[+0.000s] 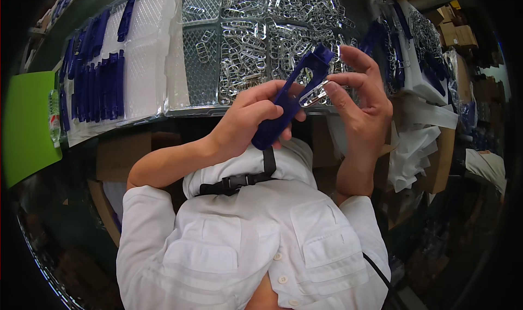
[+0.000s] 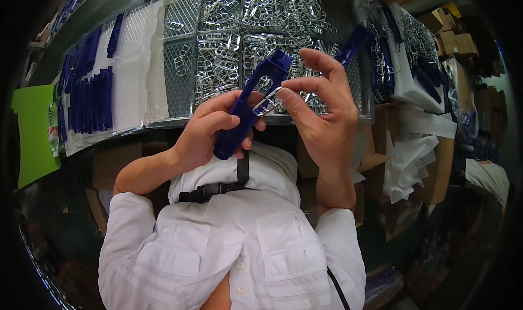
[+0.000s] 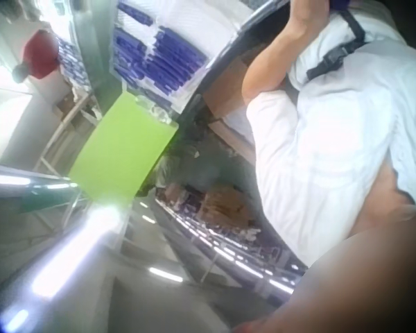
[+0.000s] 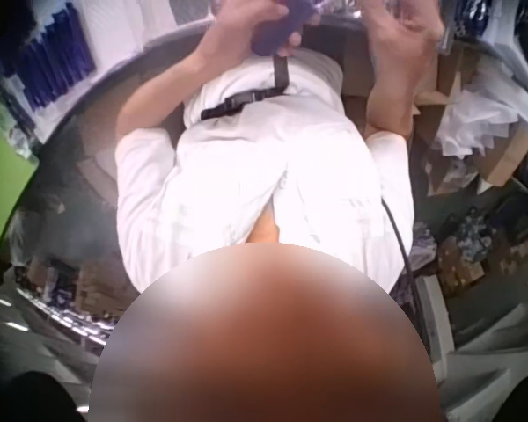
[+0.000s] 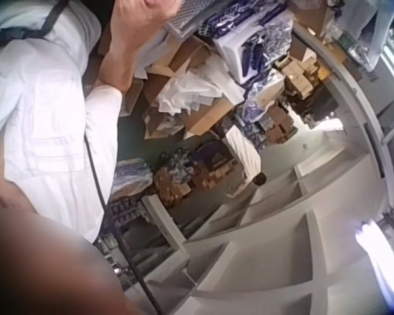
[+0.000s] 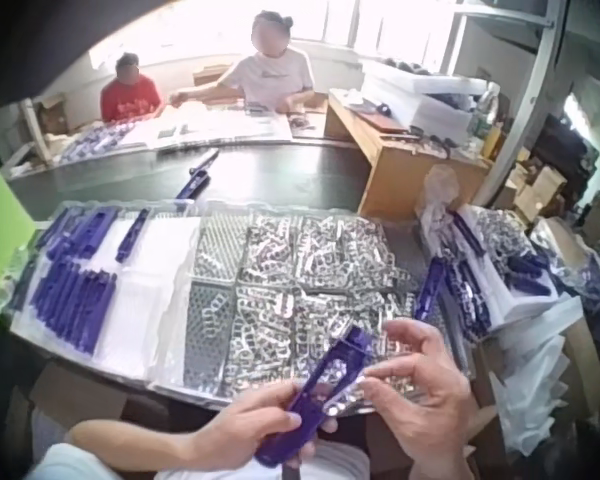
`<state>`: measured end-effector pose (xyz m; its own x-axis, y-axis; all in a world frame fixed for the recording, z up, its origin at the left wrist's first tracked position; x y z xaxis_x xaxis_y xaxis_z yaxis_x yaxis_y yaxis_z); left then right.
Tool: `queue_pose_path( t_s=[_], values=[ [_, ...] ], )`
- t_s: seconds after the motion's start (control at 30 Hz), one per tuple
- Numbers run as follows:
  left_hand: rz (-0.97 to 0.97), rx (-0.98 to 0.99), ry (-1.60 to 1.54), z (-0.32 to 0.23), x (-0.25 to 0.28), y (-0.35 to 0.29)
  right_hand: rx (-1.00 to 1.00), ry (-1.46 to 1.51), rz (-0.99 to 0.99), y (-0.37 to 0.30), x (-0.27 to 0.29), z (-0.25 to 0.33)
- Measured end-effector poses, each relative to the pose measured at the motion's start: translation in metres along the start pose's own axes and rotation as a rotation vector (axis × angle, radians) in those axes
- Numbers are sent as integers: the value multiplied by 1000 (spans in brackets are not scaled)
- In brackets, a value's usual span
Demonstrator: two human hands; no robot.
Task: The person is manually assembling small components into blue plastic electronic housings on a production line.
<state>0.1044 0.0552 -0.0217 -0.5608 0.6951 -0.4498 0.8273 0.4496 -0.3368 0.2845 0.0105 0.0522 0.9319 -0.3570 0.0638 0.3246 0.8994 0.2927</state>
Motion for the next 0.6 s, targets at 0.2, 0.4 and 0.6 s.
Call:
queue_pose_path(
  t_s=[0.2,0.4,0.6],
  values=[
    [-47,-87,86,13,1,-5,152,-324,68,0,-16,21],
    [-96,-171,240,17,9,-12,146,-345,116,5,-36,18],
    [-129,-242,343,13,14,-18,190,-356,193,3,-54,14]
  ],
)
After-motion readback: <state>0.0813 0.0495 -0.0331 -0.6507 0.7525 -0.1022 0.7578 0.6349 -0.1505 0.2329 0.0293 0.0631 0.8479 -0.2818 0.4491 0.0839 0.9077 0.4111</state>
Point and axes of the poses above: each hand's wrist, its own y-axis towards the middle knuckle, its own x-axis out of the back of the hand, z = x × y, the point moved 6 cm from there along y, towards the middle knuckle, and after that the axes turned 15 degrees about y, right-handed, at the moved point
